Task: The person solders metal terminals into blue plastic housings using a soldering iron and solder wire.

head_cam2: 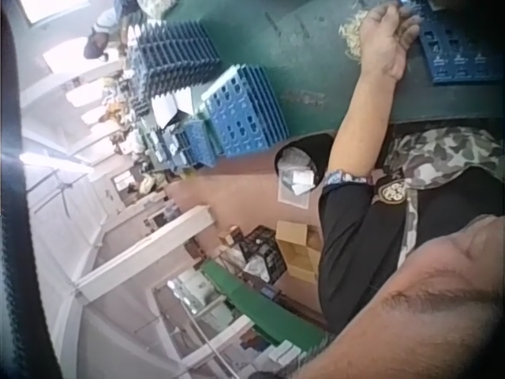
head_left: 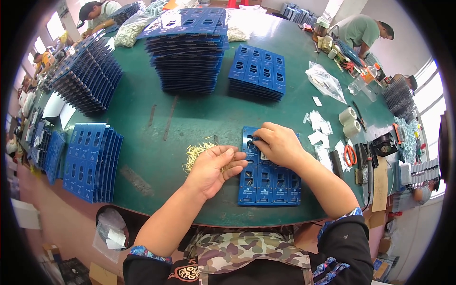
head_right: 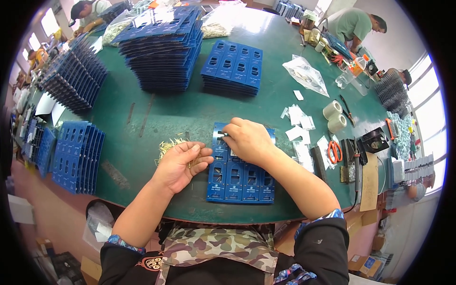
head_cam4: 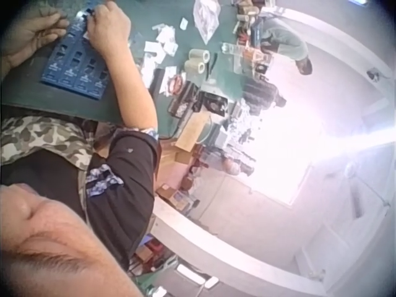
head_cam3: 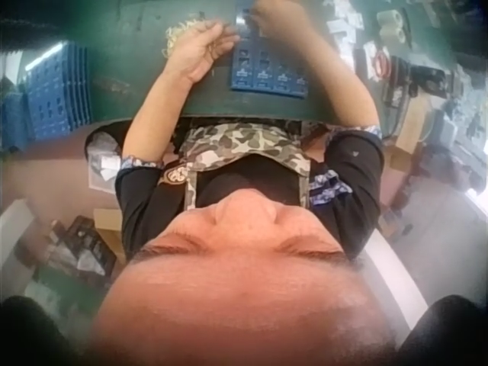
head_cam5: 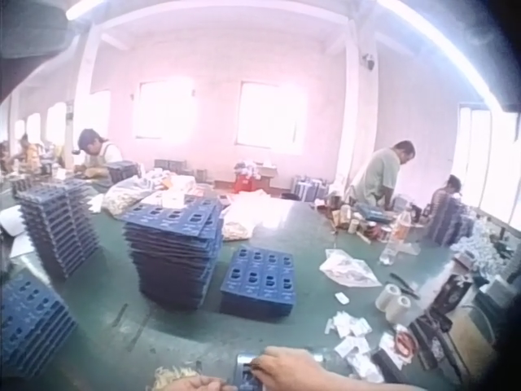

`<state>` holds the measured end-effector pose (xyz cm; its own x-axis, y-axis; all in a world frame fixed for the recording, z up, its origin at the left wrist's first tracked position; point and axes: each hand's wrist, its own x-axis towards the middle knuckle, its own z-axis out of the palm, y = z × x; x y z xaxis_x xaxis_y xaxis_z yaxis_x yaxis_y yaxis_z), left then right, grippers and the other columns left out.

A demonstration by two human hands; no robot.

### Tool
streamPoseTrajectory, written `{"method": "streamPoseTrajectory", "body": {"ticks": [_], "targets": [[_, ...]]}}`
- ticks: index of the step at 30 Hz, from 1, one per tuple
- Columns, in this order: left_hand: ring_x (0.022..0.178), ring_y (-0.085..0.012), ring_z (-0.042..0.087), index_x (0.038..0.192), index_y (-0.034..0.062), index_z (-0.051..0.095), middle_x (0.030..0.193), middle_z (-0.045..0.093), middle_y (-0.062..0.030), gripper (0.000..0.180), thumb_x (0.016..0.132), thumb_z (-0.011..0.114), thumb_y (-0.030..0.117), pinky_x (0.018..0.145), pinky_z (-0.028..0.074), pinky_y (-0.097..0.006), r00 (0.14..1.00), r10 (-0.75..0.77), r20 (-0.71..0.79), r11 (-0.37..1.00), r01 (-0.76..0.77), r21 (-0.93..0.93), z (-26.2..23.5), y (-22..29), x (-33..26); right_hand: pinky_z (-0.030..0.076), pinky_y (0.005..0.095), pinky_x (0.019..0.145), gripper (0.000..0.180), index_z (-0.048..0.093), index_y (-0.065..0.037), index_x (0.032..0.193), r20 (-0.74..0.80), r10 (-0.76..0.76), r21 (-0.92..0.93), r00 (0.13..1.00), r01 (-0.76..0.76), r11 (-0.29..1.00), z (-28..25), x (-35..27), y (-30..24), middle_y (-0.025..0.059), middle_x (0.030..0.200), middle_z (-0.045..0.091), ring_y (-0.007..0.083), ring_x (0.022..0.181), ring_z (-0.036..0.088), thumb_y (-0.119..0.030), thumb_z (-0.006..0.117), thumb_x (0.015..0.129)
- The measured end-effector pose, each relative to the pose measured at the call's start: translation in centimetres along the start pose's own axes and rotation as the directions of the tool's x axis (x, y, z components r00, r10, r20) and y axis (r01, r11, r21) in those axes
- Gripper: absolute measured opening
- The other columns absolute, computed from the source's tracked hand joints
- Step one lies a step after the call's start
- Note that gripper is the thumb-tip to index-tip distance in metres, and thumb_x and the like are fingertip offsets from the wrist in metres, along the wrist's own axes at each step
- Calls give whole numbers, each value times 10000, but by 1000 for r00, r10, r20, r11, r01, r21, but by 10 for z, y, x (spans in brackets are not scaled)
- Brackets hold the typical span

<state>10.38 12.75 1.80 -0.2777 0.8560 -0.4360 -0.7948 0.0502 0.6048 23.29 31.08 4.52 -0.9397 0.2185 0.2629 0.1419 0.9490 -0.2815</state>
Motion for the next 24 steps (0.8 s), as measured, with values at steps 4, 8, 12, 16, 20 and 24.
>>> {"method": "streamPoseTrajectory", "body": {"ticks": [4,8,12,16,20,24], "targets": [[930,-223,688,1130,-17,541,1048,665,-158,210,999,558,146,784,598,-295,1000,-7,-14,1000,8,24,2,1,-1,528,400,705,107,704,-86,890,-4,-63,-17,998,63,998,0,-8,1,70,848,611,278,829,642,-166,660,833],[946,-236,682,1142,-35,535,1085,650,-174,207,999,543,114,803,597,-301,999,-6,-42,1000,5,-18,7,5,-4,529,390,691,102,710,-90,890,-18,-67,-24,998,66,998,0,-11,-1,68,837,603,269,817,642,-158,658,834],[971,-256,674,1157,-57,525,1127,632,-193,211,988,535,71,828,594,-307,999,16,-46,1000,-17,-11,8,4,-3,529,391,684,118,714,-87,918,-44,-46,6,998,47,999,-3,-11,-4,72,839,605,275,803,644,-149,661,833],[949,-255,680,1147,-47,530,1099,643,-189,207,989,547,86,819,598,-306,999,17,-48,1000,-16,12,2,1,-1,527,393,692,127,709,-76,933,-87,-42,211,995,60,976,-8,-4,-12,81,870,621,290,807,647,-145,673,832],[875,-231,698,1094,-11,571,1002,679,-149,182,986,575,134,737,604,-285,1000,-19,-6,1000,19,7,-1,-1,0,526,394,695,132,706,-79,940,-71,-117,312,991,133,941,-8,4,-15,83,887,633,294,815,646,-147,683,830],[765,-204,710,1019,19,617,900,704,-108,169,992,572,180,629,598,-246,995,-43,85,998,45,-32,-8,-3,4,526,397,694,131,708,-87,937,-39,-236,336,971,235,912,-6,10,-15,76,875,635,291,808,645,-153,693,826]]}}
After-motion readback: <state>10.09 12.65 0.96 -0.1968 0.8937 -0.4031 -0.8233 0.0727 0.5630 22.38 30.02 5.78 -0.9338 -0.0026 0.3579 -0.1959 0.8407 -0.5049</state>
